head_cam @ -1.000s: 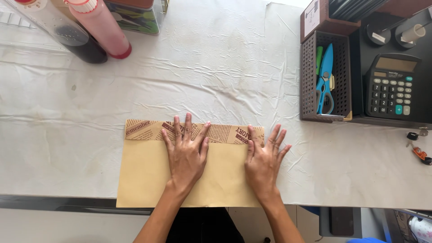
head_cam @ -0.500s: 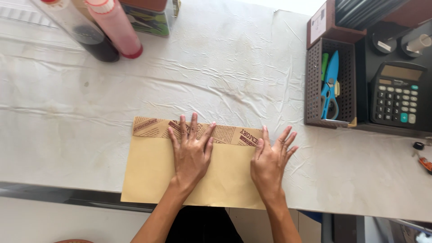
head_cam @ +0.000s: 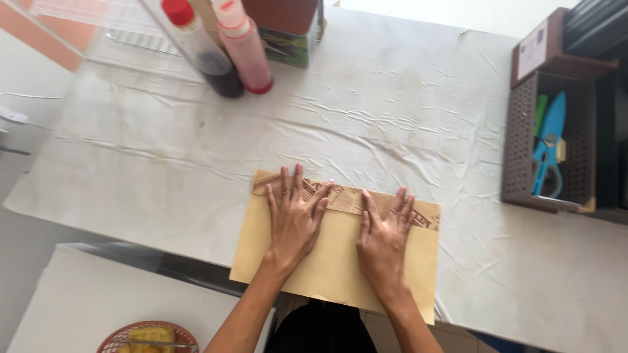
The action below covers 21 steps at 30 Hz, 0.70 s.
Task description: Taking a waffle out of a display case and folding a paper sheet into a wrapper.
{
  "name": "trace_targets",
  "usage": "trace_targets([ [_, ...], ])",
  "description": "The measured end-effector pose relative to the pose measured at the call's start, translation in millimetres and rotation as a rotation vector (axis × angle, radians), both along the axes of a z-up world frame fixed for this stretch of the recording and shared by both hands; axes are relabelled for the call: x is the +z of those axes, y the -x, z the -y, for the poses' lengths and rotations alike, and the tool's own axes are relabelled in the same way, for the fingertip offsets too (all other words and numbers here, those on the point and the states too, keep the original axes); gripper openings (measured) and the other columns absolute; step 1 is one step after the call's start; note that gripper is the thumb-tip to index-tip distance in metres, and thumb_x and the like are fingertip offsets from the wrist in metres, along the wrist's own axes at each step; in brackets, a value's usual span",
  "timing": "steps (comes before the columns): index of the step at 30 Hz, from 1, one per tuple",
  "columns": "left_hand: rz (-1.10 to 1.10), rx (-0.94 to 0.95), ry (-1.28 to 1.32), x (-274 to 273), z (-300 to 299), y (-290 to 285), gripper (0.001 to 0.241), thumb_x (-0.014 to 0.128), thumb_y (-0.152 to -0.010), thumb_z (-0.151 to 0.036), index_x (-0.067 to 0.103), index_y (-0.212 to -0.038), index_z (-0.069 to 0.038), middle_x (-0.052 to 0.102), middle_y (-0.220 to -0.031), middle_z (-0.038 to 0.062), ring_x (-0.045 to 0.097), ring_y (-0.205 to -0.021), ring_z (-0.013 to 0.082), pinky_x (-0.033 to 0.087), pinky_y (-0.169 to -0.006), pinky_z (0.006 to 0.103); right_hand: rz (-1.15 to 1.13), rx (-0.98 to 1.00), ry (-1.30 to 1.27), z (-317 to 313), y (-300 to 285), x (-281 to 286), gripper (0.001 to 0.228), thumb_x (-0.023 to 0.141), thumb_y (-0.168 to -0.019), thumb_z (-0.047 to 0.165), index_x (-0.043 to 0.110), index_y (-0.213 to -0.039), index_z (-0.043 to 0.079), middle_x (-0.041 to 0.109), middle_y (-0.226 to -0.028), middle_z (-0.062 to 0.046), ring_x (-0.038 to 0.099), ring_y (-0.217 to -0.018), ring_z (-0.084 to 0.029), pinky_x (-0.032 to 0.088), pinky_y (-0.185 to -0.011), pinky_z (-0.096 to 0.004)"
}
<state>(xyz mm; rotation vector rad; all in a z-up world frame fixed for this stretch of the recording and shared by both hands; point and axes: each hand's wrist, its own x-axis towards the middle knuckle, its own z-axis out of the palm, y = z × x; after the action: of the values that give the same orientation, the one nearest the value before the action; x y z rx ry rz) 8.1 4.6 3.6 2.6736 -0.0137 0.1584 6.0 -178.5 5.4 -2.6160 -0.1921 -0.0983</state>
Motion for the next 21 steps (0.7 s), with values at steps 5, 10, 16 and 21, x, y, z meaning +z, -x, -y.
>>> trace_targets([
  [5, 0.012, 0.118, -0.021, 3, -38, 6, 0.045, 0.037, -0.107, -0.049, 0.058, -0.145, -0.039, 0.020, -0.168, 0.020, 0.005, -0.156, 0.0416, 0.002, -0.119, 0.0699, -0.003, -0.023, -0.012, 2, 0, 1, 0.043, 0.043, -0.107, 0.029, 0.057, -0.148, 0.025, 0.009, -0.166, -0.035, 0.002, -0.155, -0.049, 0.006, -0.124, -0.055],
  [10, -0.018, 0.235, -0.068, 6, -65, 7, 0.046, 0.035, -0.106, -0.050, 0.061, -0.142, -0.039, 0.023, -0.167, 0.019, 0.007, -0.155, 0.0428, 0.003, -0.117, 0.0711, 0.010, -0.023, -0.040, 3, 0, 1, 0.043, 0.045, -0.106, 0.027, 0.058, -0.146, 0.022, 0.012, -0.165, -0.036, 0.005, -0.155, -0.051, 0.007, -0.124, -0.056],
  [16, -0.067, 0.351, -0.136, 16, -93, 5, 0.046, 0.034, -0.105, -0.050, 0.062, -0.140, -0.041, 0.024, -0.165, 0.020, 0.007, -0.155, 0.0424, 0.003, -0.117, 0.0713, 0.020, -0.031, -0.036, 3, -1, 1, 0.044, 0.046, -0.104, 0.025, 0.058, -0.146, 0.022, 0.013, -0.165, -0.035, 0.005, -0.155, -0.051, 0.007, -0.123, -0.057],
  [21, -0.011, 0.304, -0.246, 9, -62, 1, 0.049, 0.040, -0.103, -0.048, 0.057, -0.144, -0.027, 0.023, -0.167, 0.022, 0.006, -0.155, 0.0422, 0.004, -0.117, 0.0703, -0.006, -0.030, -0.005, 3, -2, -8, 0.046, 0.047, -0.102, 0.025, 0.056, -0.148, 0.021, 0.013, -0.164, -0.035, 0.003, -0.154, -0.052, 0.005, -0.122, -0.060],
])
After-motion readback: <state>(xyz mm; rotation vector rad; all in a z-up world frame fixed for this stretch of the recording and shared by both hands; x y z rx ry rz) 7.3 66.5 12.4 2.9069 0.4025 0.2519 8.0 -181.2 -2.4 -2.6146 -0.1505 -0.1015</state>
